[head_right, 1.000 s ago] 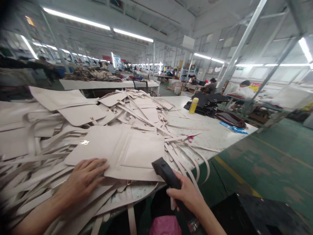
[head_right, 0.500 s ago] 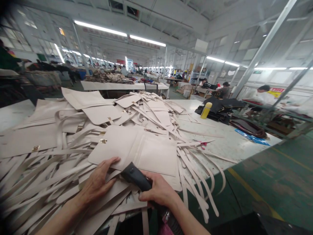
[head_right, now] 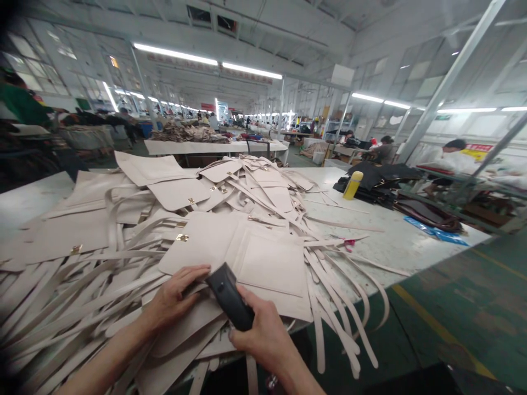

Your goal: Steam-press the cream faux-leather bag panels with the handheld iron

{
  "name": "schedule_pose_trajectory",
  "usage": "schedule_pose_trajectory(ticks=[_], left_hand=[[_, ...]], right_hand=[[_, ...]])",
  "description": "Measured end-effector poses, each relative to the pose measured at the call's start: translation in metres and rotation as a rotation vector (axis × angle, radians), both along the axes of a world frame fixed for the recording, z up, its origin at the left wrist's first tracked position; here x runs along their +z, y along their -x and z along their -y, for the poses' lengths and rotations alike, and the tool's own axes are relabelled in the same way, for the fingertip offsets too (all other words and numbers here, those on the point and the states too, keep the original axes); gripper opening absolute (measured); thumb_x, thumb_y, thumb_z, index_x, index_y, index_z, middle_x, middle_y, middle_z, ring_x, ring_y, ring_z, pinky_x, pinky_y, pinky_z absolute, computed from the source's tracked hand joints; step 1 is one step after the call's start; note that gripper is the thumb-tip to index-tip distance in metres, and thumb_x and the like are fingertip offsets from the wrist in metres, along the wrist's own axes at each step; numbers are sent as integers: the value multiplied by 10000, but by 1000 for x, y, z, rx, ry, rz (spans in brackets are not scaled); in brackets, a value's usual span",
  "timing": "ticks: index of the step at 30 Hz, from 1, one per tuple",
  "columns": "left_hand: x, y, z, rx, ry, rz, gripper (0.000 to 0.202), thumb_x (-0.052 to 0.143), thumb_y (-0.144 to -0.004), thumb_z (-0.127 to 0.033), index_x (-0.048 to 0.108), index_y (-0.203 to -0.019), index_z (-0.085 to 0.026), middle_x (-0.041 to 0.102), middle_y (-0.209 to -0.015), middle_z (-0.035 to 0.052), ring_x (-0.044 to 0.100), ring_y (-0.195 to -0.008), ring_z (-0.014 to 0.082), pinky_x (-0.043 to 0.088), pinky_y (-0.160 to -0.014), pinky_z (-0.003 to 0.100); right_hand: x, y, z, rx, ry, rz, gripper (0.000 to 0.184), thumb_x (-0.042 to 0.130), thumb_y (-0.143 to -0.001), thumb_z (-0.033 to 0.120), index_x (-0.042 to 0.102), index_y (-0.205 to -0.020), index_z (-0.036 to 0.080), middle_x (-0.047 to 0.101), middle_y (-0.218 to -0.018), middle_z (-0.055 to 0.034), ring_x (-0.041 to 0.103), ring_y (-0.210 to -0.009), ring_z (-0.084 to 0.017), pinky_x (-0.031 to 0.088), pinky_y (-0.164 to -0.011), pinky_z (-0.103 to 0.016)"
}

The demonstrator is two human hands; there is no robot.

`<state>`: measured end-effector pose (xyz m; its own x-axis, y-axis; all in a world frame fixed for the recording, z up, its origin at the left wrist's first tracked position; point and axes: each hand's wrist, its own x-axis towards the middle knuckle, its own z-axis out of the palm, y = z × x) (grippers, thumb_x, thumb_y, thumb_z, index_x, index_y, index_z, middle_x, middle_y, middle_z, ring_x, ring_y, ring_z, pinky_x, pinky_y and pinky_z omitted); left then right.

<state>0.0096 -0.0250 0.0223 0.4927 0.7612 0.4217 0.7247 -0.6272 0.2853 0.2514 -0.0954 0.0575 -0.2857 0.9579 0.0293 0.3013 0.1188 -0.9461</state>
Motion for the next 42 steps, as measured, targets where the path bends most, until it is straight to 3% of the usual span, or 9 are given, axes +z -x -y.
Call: schedule_pose_trajectory(ticks=[3,7,11,16,20,26,31,35,42], left_hand=[[10,-5,-4,-40,-27,-137,484,527,-698,-86,515,-1159,-231,522,-1160,73,472,-1052,218,395,-891,372],[20,-22,-19,-127,-26,-184,258,546,-713,-89,652,-878,-258,501,-1150,56,455,-1034,214,352,-867,359],[25,-38,-38,-207,104,-126,122,607,-704,-137,664,-689,-243,595,-905,-6,481,-926,161,296,-850,312],[26,-50,-51,-140,261,-128,59,634,-682,-209,673,-664,-249,611,-705,-41,479,-847,146,217,-832,324],[25,-56,-55,-108,360,-170,98,602,-691,-215,667,-625,-247,605,-678,-49,468,-836,143,174,-825,329],[21,-56,-60,-142,385,-188,122,587,-692,-195,675,-658,-273,617,-702,-59,465,-852,142,161,-815,315],[18,-53,-63,-156,358,-179,182,525,-719,-146,663,-659,-249,613,-701,-56,473,-827,130,182,-805,303],[22,-50,-58,-194,306,-147,127,536,-727,-178,630,-653,-220,605,-706,-56,484,-813,123,209,-827,299],[26,-48,-47,-264,195,-99,61,590,-688,-173,588,-632,-199,578,-677,-46,486,-796,128,244,-858,309]], right_hand=[[1,-18,0,-121,19,2,681,572,-597,106,457,-1261,211,625,-918,6,509,-608,-131,431,-550,-216],[-2,-44,15,-148,171,-8,729,547,-600,101,393,-1302,227,631,-855,1,460,-463,-102,378,-409,-196],[-3,-50,32,-122,177,4,734,537,-553,69,448,-1271,196,644,-901,-16,495,-519,-118,396,-459,-200],[-6,-36,33,-44,77,63,717,521,-564,71,464,-1262,230,665,-847,15,518,-536,-125,392,-488,-200],[-17,-22,19,-121,-6,76,728,515,-560,78,454,-1276,197,656,-948,-16,585,-699,-174,454,-617,-232],[-20,-26,10,-102,57,-4,726,546,-560,89,457,-1270,209,630,-987,-6,566,-676,-153,462,-581,-218],[-12,-28,-3,-24,164,-171,668,540,-585,81,479,-1228,254,588,-749,49,426,-423,-62,381,-388,-167],[-8,-32,-14,4,200,-307,636,567,-606,91,479,-1217,248,522,-628,70,424,-392,-57,403,-384,-172],[-25,-50,5,108,381,-397,639,588,-597,88,477,-1214,212,560,-608,43,483,-393,-76,424,-385,-171]])
